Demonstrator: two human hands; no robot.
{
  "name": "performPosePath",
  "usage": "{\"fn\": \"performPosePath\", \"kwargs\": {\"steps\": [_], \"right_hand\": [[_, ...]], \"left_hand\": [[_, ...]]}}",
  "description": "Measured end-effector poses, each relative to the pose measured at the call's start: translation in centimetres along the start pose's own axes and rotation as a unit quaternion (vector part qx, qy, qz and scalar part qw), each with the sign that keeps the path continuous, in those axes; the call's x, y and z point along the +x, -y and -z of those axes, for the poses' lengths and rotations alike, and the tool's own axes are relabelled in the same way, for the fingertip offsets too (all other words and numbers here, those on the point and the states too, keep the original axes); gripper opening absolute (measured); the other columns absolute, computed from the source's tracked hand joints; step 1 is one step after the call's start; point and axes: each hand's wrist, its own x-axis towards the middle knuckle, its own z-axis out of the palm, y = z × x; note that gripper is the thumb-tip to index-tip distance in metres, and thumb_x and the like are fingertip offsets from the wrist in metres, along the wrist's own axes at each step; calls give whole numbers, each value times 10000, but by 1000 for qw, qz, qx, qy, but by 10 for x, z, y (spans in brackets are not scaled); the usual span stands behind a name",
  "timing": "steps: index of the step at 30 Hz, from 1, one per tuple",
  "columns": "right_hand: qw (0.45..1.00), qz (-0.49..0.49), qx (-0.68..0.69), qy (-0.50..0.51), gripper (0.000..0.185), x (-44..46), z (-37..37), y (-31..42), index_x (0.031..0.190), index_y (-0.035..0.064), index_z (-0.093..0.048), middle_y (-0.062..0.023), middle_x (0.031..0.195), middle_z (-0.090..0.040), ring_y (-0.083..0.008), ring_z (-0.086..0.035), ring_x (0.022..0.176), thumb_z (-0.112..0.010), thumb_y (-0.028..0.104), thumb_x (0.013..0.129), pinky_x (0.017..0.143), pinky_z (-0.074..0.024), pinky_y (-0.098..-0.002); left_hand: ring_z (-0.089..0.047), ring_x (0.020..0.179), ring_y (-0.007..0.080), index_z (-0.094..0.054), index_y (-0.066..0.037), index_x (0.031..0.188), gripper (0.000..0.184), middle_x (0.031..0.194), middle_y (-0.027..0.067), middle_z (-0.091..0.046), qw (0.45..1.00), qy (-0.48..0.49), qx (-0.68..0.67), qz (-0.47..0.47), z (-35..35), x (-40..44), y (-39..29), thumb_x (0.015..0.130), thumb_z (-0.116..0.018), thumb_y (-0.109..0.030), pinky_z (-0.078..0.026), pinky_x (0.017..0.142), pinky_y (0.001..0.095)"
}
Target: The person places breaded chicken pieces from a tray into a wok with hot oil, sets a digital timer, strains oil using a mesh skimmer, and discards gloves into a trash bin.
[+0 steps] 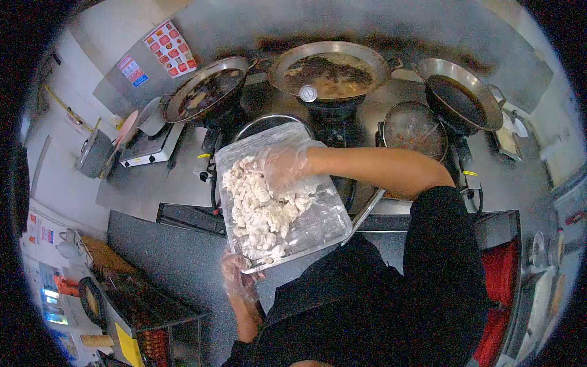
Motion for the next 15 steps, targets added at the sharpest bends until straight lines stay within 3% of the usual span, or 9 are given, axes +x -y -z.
{"fn": "performPosePath", "kwargs": {"steps": [2, 4, 5, 6, 7, 9, 10, 13, 15], "right_hand": [[993, -48, -108, 0, 856, -4, 16, 26, 1360, 104, -308, -202, 1173, -507, -299, -527, 1025, -687, 328, 626, 900, -410, -403], [992, -73, -99, -13, 783, -6, 21, 23, 1326, 84, -356, -198, 1137, -528, -277, -562, 942, -676, 299, 644, 851, -435, -387], [991, -97, -93, -25, 712, -8, 25, 18, 1292, 65, -403, -193, 1100, -550, -254, -597, 859, -666, 270, 663, 802, -459, -372], [990, -98, -94, -25, 712, -10, 27, 9, 1292, 65, -403, -193, 1100, -550, -254, -597, 859, -666, 270, 663, 802, -459, -372], [995, -26, -73, -68, 628, -12, 29, -4, 1249, 53, -441, -185, 1065, -566, -238, -603, 817, -649, 239, 686, 776, -467, -364], [997, -55, 40, -40, 416, -19, 54, 26, 1126, 20, -522, -169, 1025, -587, -244, -604, 823, -604, 166, 745, 768, -470, -359], [997, -54, 41, -39, 416, -19, 53, 25, 1126, 20, -522, -169, 1025, -587, -244, -604, 823, -604, 166, 745, 768, -470, -359], [989, 40, -75, -122, 476, -24, 47, 25, 1133, 18, -507, -179, 1038, -582, -276, -591, 892, -637, 227, 725, 803, -461, -363], [999, -47, 15, -19, 556, -35, 53, 52, 1214, 89, -447, -190, 968, -609, -317, -597, 866, -599, 248, 704, 773, -466, -403]], "left_hand": [[-553, 400, 222, -381, 95, 992, 626, 745, 179, -577, 1000, -11, -4, 10, 2, -1, 0, 752, -672, -405, -533, 372, 340], [-552, 402, 225, -377, 93, 998, 629, 737, 167, -575, 999, -24, -5, 24, -4, -4, -6, 753, -671, -407, -534, 375, 346], [-546, 395, 247, -347, 116, 1053, 592, 712, 192, -571, 998, -46, -27, 38, -10, -5, -10, 721, -636, -281, -518, 359, 344], [-543, 391, 258, -331, 127, 1081, 585, 699, 205, -569, 997, -56, -39, 45, -11, -5, -10, 706, -618, -218, -510, 351, 343], [-540, 387, 269, -316, 139, 1108, 585, 687, 217, -567, 995, -66, -51, 51, -13, -6, -11, 690, -600, -155, -502, 343, 342], [-535, 380, 283, -324, 144, 1107, 567, 690, 226, -568, 990, -102, -55, 83, -8, -7, -9, 613, -512, -59, -498, 331, 344], [-533, 377, 288, -326, 146, 1107, 570, 691, 229, -569, 987, -114, -57, 94, -6, -8, -9, 587, -483, -27, -497, 327, 344], [-530, 372, 285, -360, 146, 1090, 571, 692, 233, -569, 991, -94, -31, 90, 1, -6, -4, 568, -501, -36, -491, 320, 336], [-567, 420, 253, -377, 85, 1025, 577, 665, 128, -554, 999, 33, 6, 40, 3, -1, -4, 775, -660, -352, -527, 359, 364]]}}
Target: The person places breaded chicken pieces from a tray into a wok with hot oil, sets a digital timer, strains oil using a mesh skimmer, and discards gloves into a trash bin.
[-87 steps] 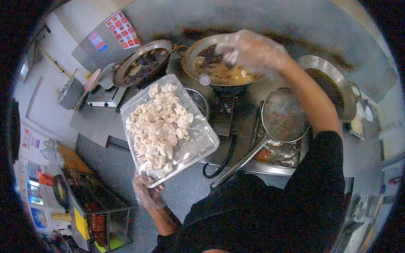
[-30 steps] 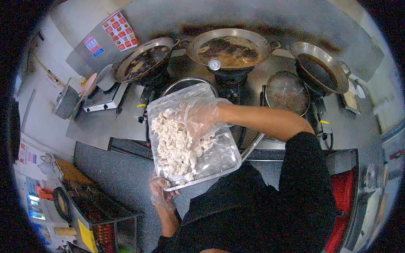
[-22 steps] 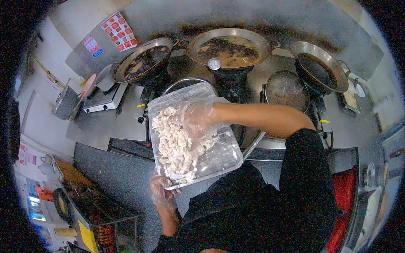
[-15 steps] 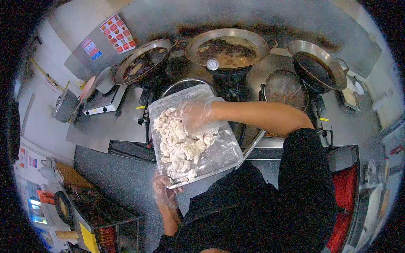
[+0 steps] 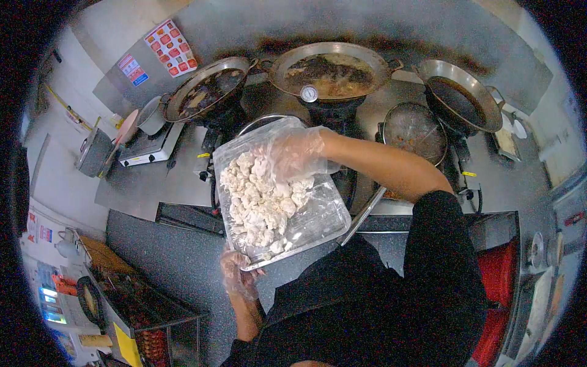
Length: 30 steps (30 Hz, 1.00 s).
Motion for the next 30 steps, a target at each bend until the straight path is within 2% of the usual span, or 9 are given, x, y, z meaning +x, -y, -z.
{"fn": "performPosePath", "kwargs": {"steps": [4, 6, 10, 12, 15, 18, 22, 27, 30], "right_hand": [[999, -23, -40, 28, 588, -10, -4, 12, 1233, 89, -433, -203, 990, -591, -318, -582, 896, -602, 238, 690, 797, -455, -405], [997, -30, -62, 35, 609, -10, -13, 13, 1245, 88, -423, -211, 1005, -580, -318, -572, 917, -605, 230, 681, 812, -449, -405], [993, -46, -97, 50, 653, -4, -23, 13, 1269, 87, -403, -229, 1034, -556, -319, -552, 958, -609, 216, 663, 844, -435, -407], [991, -55, -105, 55, 675, -1, -24, 11, 1281, 86, -394, -238, 1048, -545, -320, -542, 978, -612, 209, 654, 860, -429, -408], [989, -75, -114, 62, 709, 4, -24, 10, 1300, 85, -379, -251, 1070, -527, -321, -527, 1008, -615, 198, 641, 884, -419, -409], [985, -104, -119, 73, 721, 11, -20, 2, 1307, 88, -378, -261, 1087, -511, -325, -515, 1027, -609, 173, 629, 899, -413, -411], [974, -142, -27, 175, 643, 21, -21, -38, 1274, 84, -421, -239, 1114, -496, -339, -506, 1028, -582, 135, 653, 902, -414, -398], [997, -28, -71, 34, 530, 19, -12, -41, 1214, 56, -481, -210, 1102, -513, -311, -520, 1007, -576, 149, 700, 901, -424, -363], [994, -12, -110, -24, 533, 5, 23, -2, 1211, 58, -486, -198, 1086, -531, -290, -535, 983, -600, 183, 705, 898, -428, -369]], "left_hand": [[-571, 420, 246, -358, 112, 1054, 614, 654, 142, -561, 998, -39, -30, 25, -26, 0, -17, 771, -666, -337, -524, 353, 364], [-525, 364, 252, -409, 132, 1066, 583, 688, 202, -581, 981, -167, -49, 87, -36, -1, -23, 513, -465, -42, -483, 313, 301], [-525, 365, 239, -402, 121, 1068, 522, 686, 194, -581, 986, -145, -40, 68, -34, -5, -22, 609, -533, -90, -484, 320, 287], [-573, 419, 224, -337, 143, 1078, 689, 682, 168, -574, 999, -41, -6, 5, -23, -5, -14, 765, -665, -376, -534, 374, 320], [-578, 426, 232, -346, 138, 1063, 711, 723, 195, -587, 999, -30, -7, -24, -20, -7, -10, 750, -672, -411, -529, 368, 318], [-542, 390, 228, -371, 106, 1080, 651, 686, 190, -578, 994, -111, 4, 21, -33, -7, -17, 745, -641, -383, -495, 334, 293], [-540, 387, 235, -355, 102, 1113, 591, 696, 192, -579, 995, -77, -40, 47, -30, -3, -16, 755, -620, -287, -503, 337, 305], [-540, 385, 266, -362, 101, 1152, 540, 704, 224, -574, 992, -107, -65, 34, -24, -12, -8, 642, -477, -36, -503, 331, 337], [-538, 380, 269, -378, 105, 1145, 577, 710, 230, -576, 977, -189, -88, 51, -57, -7, -22, 606, -507, -53, -492, 320, 329]]}}
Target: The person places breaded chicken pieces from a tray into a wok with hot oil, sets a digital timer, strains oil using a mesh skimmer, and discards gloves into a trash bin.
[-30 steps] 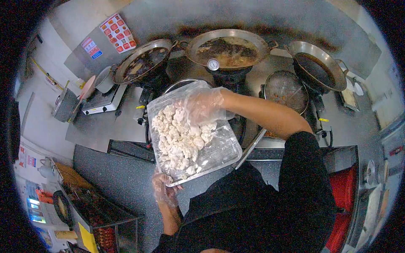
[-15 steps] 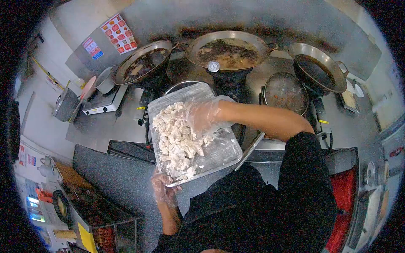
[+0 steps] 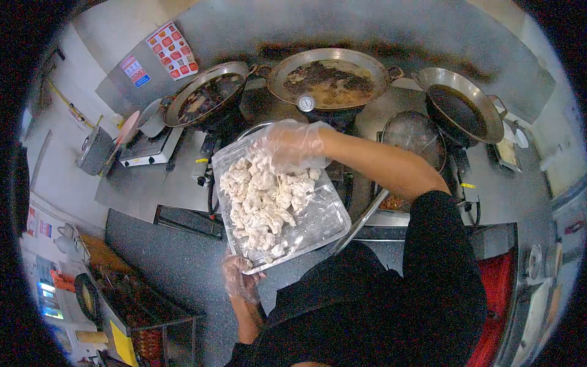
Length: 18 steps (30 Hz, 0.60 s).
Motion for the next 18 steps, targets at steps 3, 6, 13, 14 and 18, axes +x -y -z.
{"fn": "performPosePath", "kwargs": {"steps": [3, 6, 13, 14, 18], "right_hand": [[989, 31, 146, 3, 529, -8, 31, 8, 1216, 71, -485, -176, 1088, -549, -270, -547, 973, -608, 204, 719, 890, -432, -382], [973, 8, 228, -26, 480, -14, 55, 37, 1163, 66, -531, -150, 1075, -570, -244, -575, 918, -634, 191, 711, 874, -444, -349], [988, 27, 153, -11, 430, -15, 68, 50, 1091, 47, -580, -108, 1012, -620, -193, -580, 933, -633, 64, 664, 877, -440, -305], [981, -6, 192, -18, 430, -15, 67, 53, 1088, 42, -580, -108, 1016, -618, -193, -581, 936, -630, 49, 661, 877, -438, -301], [981, 21, 188, -30, 365, -12, 60, 57, 1051, 43, -577, -88, 896, -631, -192, -596, 799, -621, 132, 699, 733, -481, -300]], "left_hand": [[-574, 432, 268, -442, 81, 941, 482, 671, 176, -572, 990, 127, 48, -42, 23, 9, 7, 716, -637, -298, -539, 392, 374], [-594, 465, 286, -381, 114, 1029, 650, 722, 196, -580, 983, 170, 34, -56, 33, 11, 14, 737, -696, -373, -557, 413, 384], [-593, 465, 286, -228, 136, 1201, 839, 756, 216, -576, 984, 164, -1, -71, 27, 8, 25, 709, -722, -330, -547, 387, 357], [-591, 461, 284, -213, 135, 1214, 851, 768, 222, -575, 987, 145, 1, -74, 27, 7, 28, 709, -722, -323, -546, 386, 353], [-590, 453, 278, -223, 142, 1218, 837, 835, 262, -570, 983, 146, 12, -108, 32, 8, 34, 716, -714, -314, -537, 377, 329]]}}
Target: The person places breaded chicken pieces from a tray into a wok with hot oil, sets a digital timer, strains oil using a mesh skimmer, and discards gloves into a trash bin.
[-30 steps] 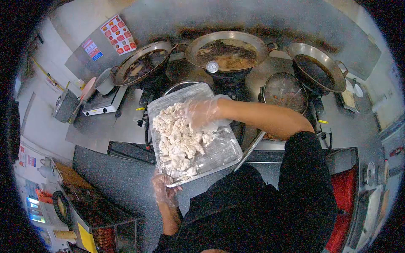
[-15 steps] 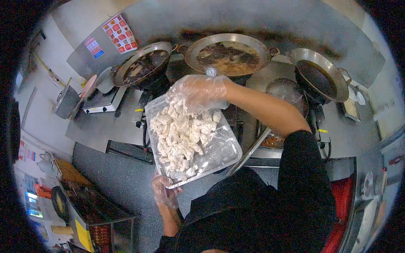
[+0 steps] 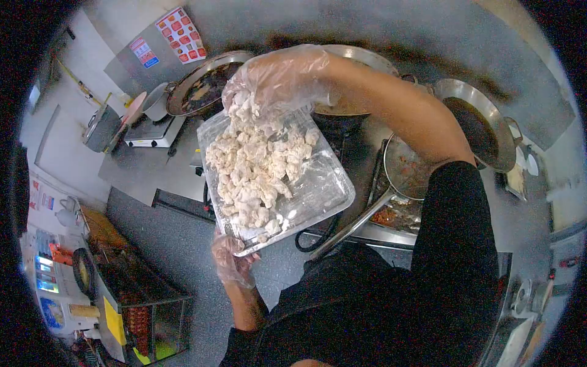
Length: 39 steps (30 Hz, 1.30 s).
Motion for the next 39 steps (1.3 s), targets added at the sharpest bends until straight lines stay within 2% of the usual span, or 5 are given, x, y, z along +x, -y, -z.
{"fn": "performPosePath", "kwargs": {"steps": [17, 21, 27, 33, 39], "right_hand": [[997, -47, -53, -1, 519, -4, 54, -15, 1124, 76, -551, -81, 958, -606, -167, -568, 820, -693, 211, 643, 717, -467, -287], [992, -12, -124, -35, 464, -8, 102, -63, 1101, 83, -555, -30, 937, -610, -126, -564, 812, -679, 192, 667, 671, -477, -270], [988, -101, -119, -2, 443, -26, 144, -152, 1113, 72, -558, -90, 958, -622, -169, -599, 797, -668, 123, 687, 703, -524, -281], [961, -208, 171, -62, 357, -52, 101, -223, 1017, -17, -543, -115, 944, -640, -219, -604, 691, -640, 16, 675, 612, -527, -334], [982, -150, -87, 80, 383, -49, 86, -331, 1058, 34, -488, -114, 991, -619, -230, -609, 804, -622, 112, 708, 721, -508, -320]], "left_hand": [[-602, 482, 263, -309, 173, 1153, 723, 879, 278, -574, 999, -19, -3, -47, -26, -6, -4, 746, -678, -297, -531, 376, 313], [-553, 391, 290, -294, 132, 1192, 610, 792, 284, -571, 995, -78, -51, -20, -38, -10, -2, 639, -492, -32, -505, 314, 330], [-557, 395, 242, -285, 148, 1141, 760, 721, 234, -571, 990, -95, 50, -96, -27, -22, 17, 760, -654, -395, -517, 347, 323], [-555, 388, 248, -327, 164, 1120, 534, 706, 242, -572, 983, -168, -2, -80, -71, -19, 12, 706, -526, -109, -507, 326, 295], [-540, 362, 249, -335, 171, 1121, 531, 715, 254, -573, 974, -218, -8, -66, -70, -19, 13, 652, -466, -41, -485, 295, 287]]}}
